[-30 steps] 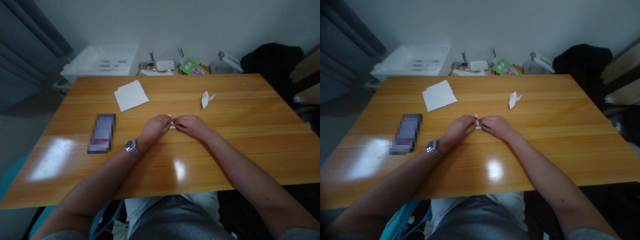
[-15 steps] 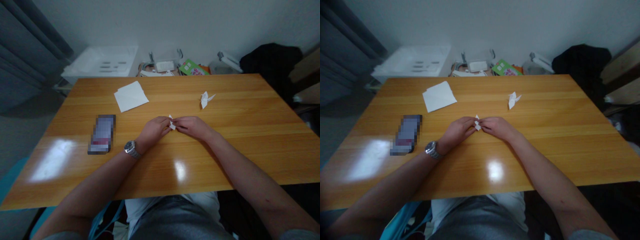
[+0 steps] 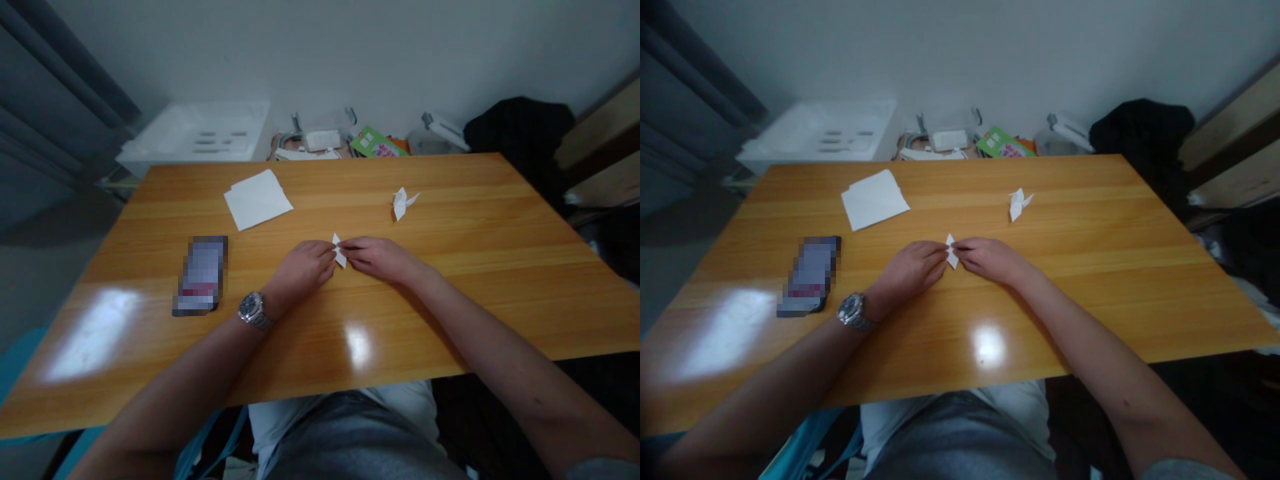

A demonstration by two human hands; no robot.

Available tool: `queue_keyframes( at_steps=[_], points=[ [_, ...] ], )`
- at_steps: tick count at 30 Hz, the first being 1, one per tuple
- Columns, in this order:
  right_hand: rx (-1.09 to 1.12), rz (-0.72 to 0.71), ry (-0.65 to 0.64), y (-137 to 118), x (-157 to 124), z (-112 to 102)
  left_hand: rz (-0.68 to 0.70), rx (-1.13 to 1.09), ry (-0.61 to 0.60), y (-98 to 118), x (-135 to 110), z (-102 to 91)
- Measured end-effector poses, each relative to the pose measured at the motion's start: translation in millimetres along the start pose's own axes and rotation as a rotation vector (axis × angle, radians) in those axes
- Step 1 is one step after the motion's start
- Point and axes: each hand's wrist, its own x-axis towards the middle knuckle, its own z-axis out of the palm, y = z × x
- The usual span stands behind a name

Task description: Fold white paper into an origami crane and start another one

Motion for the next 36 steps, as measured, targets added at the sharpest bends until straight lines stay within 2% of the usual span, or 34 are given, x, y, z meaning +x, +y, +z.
queue_keyframes(
  at_steps=[5, 16, 25, 36],
  points=[
    [-0.001, -0.019, 0.004, 1.0, -4.9, -0.7, -0.047, -0.059, -0.003, 0.0, -3.3, 4.0],
    [-0.007, 0.107, -0.019, -0.4, -17.7, -1.5, 0.027, -0.001, -0.014, 2.5, -0.5, 2.9],
    [0.004, 0.141, -0.051, -5.2, -21.0, 1.1, 0.065, -0.006, -0.030, 2.0, 0.8, -5.8],
    [0.052, 0.185, -0.026, -14.3, -19.7, 1.7, 0.057, 0.005, -0.059, 10.6, 2.1, -11.0]
  ],
)
